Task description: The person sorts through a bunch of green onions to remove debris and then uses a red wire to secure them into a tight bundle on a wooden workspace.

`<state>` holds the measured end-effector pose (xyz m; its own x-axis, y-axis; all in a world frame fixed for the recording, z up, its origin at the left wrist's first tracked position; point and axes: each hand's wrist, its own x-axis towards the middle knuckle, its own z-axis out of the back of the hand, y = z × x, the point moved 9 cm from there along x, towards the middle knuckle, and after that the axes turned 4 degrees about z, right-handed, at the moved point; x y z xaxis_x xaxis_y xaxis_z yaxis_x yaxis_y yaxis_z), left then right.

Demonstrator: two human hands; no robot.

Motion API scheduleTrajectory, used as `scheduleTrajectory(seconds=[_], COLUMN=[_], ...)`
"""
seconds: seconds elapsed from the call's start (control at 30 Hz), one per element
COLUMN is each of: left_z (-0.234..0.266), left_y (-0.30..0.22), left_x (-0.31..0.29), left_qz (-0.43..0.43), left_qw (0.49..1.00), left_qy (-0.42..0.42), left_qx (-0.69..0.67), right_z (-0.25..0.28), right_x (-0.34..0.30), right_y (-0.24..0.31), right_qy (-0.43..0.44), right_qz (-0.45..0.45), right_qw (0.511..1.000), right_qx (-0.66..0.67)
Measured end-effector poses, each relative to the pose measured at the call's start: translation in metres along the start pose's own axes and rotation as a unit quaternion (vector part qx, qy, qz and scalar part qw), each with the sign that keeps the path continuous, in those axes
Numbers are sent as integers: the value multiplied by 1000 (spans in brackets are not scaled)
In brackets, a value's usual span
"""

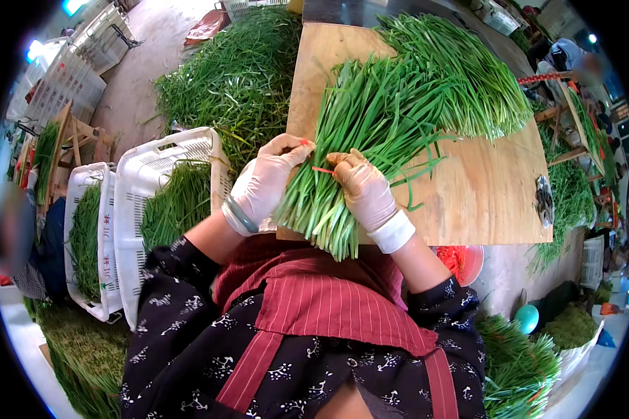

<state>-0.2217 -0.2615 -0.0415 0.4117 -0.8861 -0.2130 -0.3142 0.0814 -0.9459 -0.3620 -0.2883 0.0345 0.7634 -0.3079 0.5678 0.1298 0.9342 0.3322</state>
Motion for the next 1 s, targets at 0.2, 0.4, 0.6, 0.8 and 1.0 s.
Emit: scheduleTrajectory(seconds=[0.2,0.4,0.6,0.8,1.0], left_z=[-18,-11,-20,-7,-1], left_y=[20,8,-11,-3,1], left_x=[-8,-12,-6,-1,-2], left_qz=[46,7,-111,-94,-102], left_qw=[947,979,987,986,978], left_qy=[-7,-51,-76,-122,-158], left_qx=[-319,-197,85,67,90], right_z=[3,-6,-11,-15,-26], right_x=[-13,-5,7,8,14], right_y=[29,27,11,-36,-30], right_qy=[31,65,97,-44,-20], right_qz=[171,169,102,-176,-153], right_qw=[967,975,990,958,988], right_qx=[-185,-127,-7,221,20])
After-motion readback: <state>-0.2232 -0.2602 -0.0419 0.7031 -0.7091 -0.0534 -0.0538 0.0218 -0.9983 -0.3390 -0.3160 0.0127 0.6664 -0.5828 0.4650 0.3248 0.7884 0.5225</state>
